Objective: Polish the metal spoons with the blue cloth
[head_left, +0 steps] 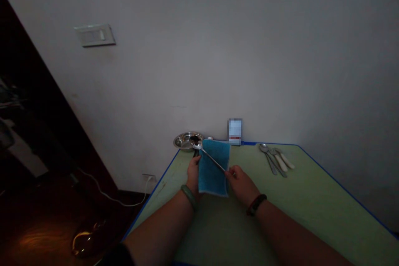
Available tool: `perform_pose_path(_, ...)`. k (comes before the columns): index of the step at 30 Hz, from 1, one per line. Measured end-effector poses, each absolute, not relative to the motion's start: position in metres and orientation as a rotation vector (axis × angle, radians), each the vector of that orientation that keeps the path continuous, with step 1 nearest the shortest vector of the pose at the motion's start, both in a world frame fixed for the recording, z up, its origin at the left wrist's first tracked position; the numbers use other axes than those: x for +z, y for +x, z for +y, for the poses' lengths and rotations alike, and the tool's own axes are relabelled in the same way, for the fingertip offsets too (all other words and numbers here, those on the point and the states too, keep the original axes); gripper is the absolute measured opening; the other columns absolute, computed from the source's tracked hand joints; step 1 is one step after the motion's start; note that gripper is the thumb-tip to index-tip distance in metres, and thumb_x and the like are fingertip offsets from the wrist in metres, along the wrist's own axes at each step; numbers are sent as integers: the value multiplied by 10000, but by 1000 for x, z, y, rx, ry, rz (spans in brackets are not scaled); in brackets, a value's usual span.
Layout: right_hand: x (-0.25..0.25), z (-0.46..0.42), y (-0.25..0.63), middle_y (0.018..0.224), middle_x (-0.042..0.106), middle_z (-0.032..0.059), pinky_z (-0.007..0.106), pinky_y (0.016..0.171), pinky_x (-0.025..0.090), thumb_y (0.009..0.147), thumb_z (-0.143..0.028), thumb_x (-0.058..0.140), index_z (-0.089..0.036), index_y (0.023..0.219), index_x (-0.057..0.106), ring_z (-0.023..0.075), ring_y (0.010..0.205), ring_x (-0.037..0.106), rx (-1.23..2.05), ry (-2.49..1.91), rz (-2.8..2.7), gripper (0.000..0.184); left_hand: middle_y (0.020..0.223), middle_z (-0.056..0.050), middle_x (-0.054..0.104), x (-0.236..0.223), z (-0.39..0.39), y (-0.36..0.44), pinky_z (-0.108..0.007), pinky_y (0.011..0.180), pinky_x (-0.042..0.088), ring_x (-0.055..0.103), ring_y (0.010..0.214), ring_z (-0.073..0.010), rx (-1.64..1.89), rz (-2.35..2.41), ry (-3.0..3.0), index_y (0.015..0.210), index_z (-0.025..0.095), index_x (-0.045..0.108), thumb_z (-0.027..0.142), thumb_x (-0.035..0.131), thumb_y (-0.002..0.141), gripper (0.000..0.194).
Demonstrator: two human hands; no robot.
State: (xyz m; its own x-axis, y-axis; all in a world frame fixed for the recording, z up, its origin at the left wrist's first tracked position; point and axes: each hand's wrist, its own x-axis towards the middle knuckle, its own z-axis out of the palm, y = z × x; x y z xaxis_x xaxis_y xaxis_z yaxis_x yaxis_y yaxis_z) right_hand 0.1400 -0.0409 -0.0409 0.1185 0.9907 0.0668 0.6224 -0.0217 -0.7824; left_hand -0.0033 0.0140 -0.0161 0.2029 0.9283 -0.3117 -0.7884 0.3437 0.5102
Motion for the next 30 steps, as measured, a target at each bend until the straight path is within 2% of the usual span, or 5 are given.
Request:
perform_pose_path(9, -40, -44, 138, 678, 550, 0, 231, 545, 274, 836, -417, 339, -197, 801, 486, 128, 623, 490, 716, -1750, -1653, 266, 493, -71, 615, -2, 11, -11, -342, 598, 492, 585, 463, -199, 1253, 624, 273, 539, 132, 601, 248, 402, 736, 303)
perform_pose_path(14, -43, -43, 140, 696, 559, 9, 233, 560, 279, 842, -415, 330, -197, 818, 503, 137, 651, 496, 728, -1739, -1688, 279, 596, -83, 655, 4, 10, -14, -379, 704, 481, 630, 602, -236, 1277, 518, 300, 718, 112, 654, 309, 399, 728, 322)
perform_pose_path(20, -41, -44, 141, 763, 581, 29, 229, 574, 282, 856, -360, 321, -193, 861, 513, 136, 691, 509, 754, -1728, -1708, 254, 624, -92, 664, 5, 10, -17, -392, 745, 466, 627, 612, -241, 1327, 565, 328, 761, 113, 647, 324, 405, 725, 323)
perform_pose_path(24, -38, -46, 139, 777, 589, 41, 232, 590, 281, 862, -343, 323, -187, 817, 526, 137, 712, 507, 711, -1741, -1771, 260, 643, -84, 665, 3, 13, -20, -401, 758, 460, 630, 656, -255, 1329, 564, 306, 834, 116, 645, 324, 411, 704, 338)
perform_pose_path(30, -39, -46, 138, 766, 583, 38, 234, 584, 272, 864, -364, 309, -186, 801, 517, 133, 695, 493, 697, -1749, -1795, 281, 578, -79, 645, -6, 17, -19, -403, 708, 477, 617, 570, -243, 1291, 610, 306, 720, 111, 638, 281, 432, 691, 269)
